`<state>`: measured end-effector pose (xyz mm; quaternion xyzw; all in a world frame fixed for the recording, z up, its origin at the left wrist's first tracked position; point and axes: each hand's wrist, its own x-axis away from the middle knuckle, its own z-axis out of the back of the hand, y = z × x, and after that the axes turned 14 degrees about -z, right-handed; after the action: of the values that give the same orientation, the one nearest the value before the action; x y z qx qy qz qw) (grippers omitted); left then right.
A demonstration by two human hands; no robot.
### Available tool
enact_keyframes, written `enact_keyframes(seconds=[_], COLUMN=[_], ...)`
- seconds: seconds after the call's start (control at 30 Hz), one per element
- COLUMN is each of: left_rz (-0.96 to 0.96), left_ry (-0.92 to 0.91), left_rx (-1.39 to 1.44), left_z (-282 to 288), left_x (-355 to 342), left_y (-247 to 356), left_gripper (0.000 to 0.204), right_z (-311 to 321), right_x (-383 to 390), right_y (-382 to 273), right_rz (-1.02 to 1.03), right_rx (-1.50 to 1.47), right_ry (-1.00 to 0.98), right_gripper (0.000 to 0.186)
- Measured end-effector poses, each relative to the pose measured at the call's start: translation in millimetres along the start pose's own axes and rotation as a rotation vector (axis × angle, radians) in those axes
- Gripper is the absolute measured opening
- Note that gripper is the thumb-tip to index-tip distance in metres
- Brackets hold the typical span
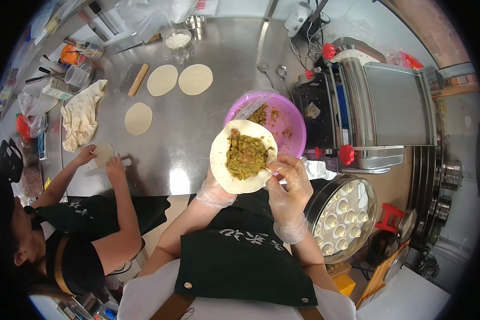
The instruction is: Filling and pleating baozi (steamed buns) and placing them into a steamer tray.
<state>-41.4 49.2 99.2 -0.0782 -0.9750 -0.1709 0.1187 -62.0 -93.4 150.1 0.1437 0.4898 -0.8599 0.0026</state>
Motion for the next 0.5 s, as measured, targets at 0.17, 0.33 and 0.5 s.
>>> enact_keyframes(seconds=[0.17, 0.33, 0.5], left_rz=[0.005, 0.02, 0.146], left_ry=[-0.03, -0.213, -0.125], left_rx=[-0.073, 0.087, -0.013], left_z=[-1.0, -9.5, -4.7], left_x=[-3.2, -4.9, -9.8], left_y=[-1.6, 2.6, 9.5], left_gripper=[0.057, 0.06, 0.054], right_z=[1.1, 14.7, 20.0], right_x=[5.4, -7.9, -17.8], right_y=[0.0, -2.7, 3.9], right_rz=[-0.111, -0.044, 0.044], right_rx=[-0.166, -0.079, 0.142], right_ry=[-0.075, -0.158, -0.129], right_gripper=[0.033, 0.036, 0.039])
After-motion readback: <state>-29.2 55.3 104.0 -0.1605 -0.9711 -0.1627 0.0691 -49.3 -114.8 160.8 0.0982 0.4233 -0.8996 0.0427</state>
